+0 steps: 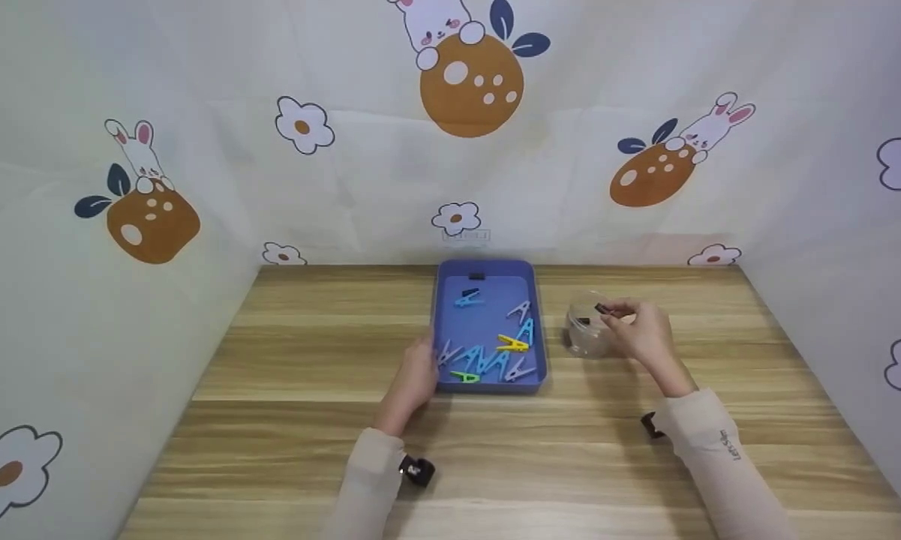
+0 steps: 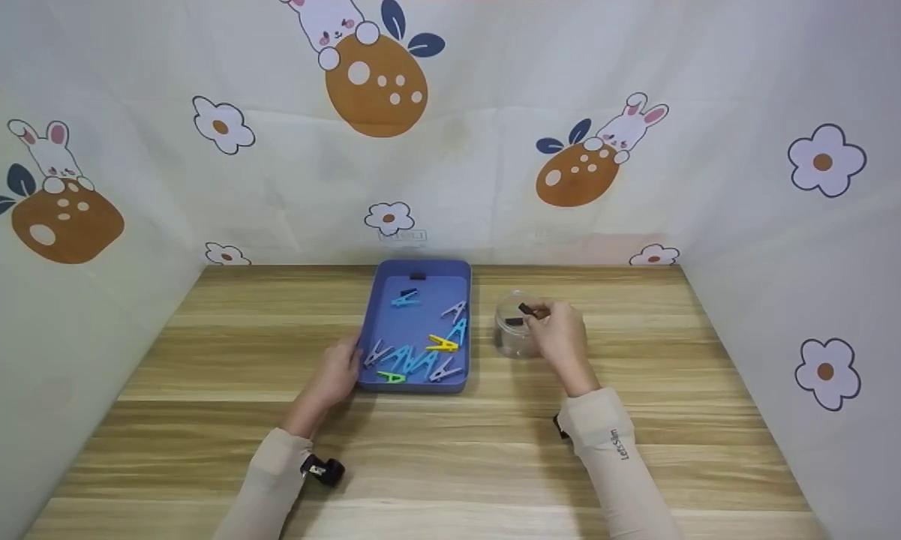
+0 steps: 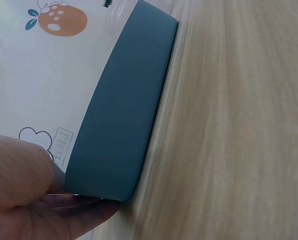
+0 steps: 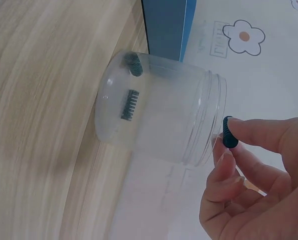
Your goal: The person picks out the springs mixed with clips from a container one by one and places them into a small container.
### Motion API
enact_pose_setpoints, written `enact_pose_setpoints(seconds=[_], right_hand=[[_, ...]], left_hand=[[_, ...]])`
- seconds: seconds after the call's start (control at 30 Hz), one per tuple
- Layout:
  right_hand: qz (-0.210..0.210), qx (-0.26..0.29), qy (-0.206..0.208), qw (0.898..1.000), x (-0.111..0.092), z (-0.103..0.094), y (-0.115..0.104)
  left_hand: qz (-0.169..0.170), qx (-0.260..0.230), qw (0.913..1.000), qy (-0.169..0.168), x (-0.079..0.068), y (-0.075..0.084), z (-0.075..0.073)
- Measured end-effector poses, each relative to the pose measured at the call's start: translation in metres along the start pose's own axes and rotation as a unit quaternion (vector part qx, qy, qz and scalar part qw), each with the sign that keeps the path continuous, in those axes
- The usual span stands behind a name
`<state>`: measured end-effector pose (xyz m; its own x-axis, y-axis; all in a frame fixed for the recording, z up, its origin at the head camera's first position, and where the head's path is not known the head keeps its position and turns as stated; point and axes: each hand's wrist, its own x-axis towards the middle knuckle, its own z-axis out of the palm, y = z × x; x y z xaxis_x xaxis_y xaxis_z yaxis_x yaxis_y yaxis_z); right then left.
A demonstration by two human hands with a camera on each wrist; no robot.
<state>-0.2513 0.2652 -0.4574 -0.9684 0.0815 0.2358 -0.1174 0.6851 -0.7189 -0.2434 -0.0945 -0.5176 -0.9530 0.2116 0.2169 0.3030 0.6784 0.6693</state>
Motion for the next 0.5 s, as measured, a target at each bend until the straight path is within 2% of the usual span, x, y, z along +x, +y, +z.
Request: enact_pose_setpoints(seconds=[0.1, 0.17, 0.5], right_hand=[[-0.002, -0.001, 0.002, 1.000, -0.0004, 0.0009, 0.0020], [-0.003, 0.000, 0.002, 1.000, -0.0008, 0.0015, 0.0030], [-0.011, 0.001, 0.005, 1.000, 0.0000, 0.0053, 0.0049]], left_hand=[[0.028, 0.008, 0.9995, 0.014, 0.0008, -0.0025, 0.0010], [0.034, 0.007, 0.9992, 0.019, 0.0008, -0.0028, 0.0013], [0.022, 0.014, 0.9995, 0.017, 0.0001, -0.0014, 0.0013]])
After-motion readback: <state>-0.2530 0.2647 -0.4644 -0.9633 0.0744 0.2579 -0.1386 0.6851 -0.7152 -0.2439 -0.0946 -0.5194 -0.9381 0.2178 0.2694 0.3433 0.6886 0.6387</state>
